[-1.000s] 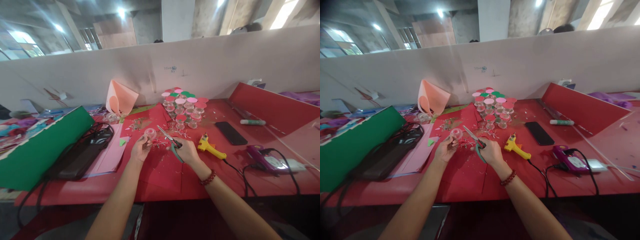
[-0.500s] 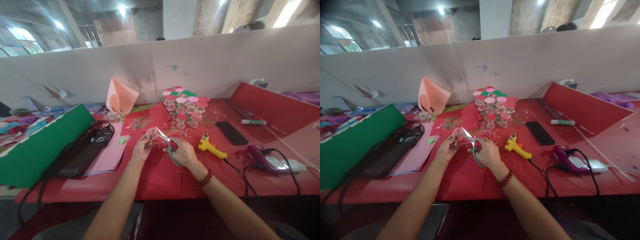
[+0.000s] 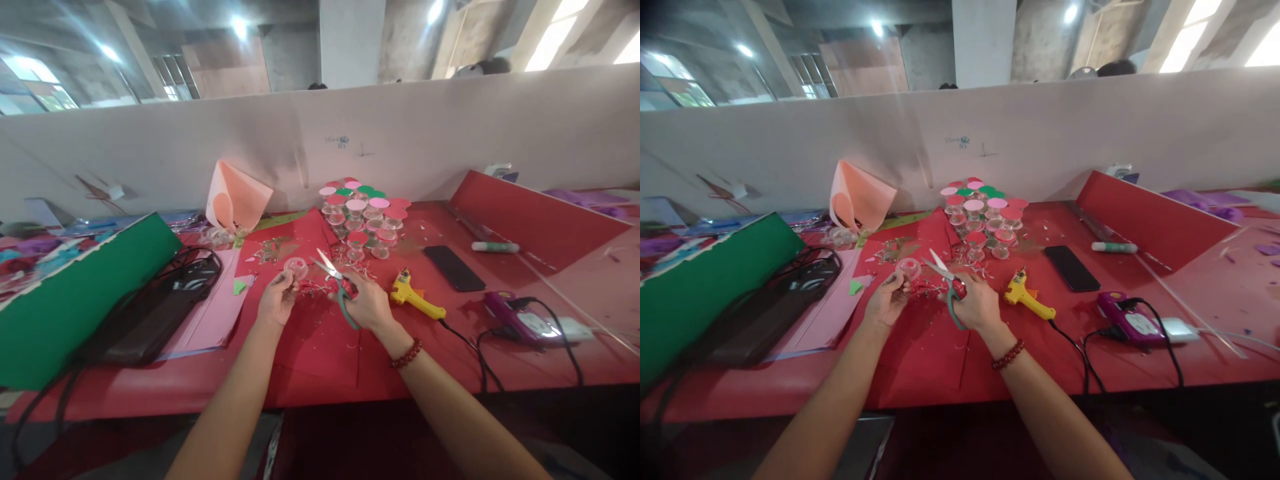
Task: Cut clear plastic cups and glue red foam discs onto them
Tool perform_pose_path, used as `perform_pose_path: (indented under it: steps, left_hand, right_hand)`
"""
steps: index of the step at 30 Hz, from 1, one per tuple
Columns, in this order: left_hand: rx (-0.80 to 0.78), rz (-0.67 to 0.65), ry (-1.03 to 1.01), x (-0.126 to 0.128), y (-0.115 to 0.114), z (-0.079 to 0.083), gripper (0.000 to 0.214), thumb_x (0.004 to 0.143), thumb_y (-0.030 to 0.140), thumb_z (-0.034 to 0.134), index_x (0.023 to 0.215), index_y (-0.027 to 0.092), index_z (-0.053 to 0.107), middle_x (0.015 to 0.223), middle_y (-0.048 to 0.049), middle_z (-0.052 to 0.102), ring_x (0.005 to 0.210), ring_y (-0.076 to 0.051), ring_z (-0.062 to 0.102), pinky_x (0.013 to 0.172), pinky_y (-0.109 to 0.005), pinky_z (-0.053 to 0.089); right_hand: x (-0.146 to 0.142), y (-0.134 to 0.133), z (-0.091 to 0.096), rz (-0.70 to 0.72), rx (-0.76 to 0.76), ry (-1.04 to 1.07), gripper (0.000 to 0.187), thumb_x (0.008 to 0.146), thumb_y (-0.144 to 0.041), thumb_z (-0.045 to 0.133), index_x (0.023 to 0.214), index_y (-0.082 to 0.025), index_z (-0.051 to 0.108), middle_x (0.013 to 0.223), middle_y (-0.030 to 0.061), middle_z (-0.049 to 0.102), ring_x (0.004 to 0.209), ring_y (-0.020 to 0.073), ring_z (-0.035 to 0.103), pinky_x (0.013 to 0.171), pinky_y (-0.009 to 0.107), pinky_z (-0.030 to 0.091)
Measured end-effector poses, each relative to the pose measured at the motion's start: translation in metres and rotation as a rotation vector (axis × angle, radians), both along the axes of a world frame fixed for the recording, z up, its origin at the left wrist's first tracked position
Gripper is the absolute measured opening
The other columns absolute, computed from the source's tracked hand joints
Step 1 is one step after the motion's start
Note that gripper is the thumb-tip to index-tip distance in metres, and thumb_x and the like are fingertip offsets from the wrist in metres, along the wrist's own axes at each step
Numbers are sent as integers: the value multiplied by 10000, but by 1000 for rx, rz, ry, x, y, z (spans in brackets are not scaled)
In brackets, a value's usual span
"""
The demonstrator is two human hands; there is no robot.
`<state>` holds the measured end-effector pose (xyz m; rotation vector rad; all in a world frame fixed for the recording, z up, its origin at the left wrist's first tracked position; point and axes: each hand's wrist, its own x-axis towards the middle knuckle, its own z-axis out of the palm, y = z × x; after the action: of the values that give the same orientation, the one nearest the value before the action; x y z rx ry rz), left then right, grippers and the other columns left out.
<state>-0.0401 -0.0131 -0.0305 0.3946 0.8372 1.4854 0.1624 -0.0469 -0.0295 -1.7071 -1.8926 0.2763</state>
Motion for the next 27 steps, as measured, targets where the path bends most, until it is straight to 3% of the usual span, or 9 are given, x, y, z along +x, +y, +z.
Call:
perform_pose_path:
  steps: [3,8,16,24,27]
  left_hand:
    - [-15,6,8,1,1,-1,128,714,7,687,640,98,636,580,-18,622,473,-62,544,456,-133,440]
    - [-41,4,6,4,2,-1,137,741,-8,654,654,98,643,604,-36,649,466,-61,535,432,-130,424]
    - [-54,-6,-22,3,-2,4,164,740,-20,641,635,106,628,587,-18,631,460,-55,517,423,-129,407]
    - [-61,19,-21,1,1,1,164,703,-36,666,635,105,618,586,-12,628,447,-53,518,414,-127,399]
    - [-60,28,-24,0,2,1,149,711,-28,665,653,103,624,578,-8,619,454,-58,532,438,-130,427]
  right_hand:
    - [-12,-6,-1,81,37,-43,445,788,-523,612,1154,-272,612,1062,56,678,887,230,648,676,280,449]
    - [-17,-7,-3,73,6,-28,427,805,-497,602,1166,-268,608,1065,62,672,896,231,652,673,277,450]
    - [-16,-7,-8,113,-12,40,382,810,-478,609,1126,-267,648,958,50,705,842,212,670,699,257,442]
    - [-12,-3,-10,169,-47,80,251,853,-440,571,968,-256,696,748,15,713,662,163,648,591,221,386]
    - [-11,-6,-6,128,-16,68,302,814,-448,610,1056,-280,678,853,15,723,719,172,659,617,229,403]
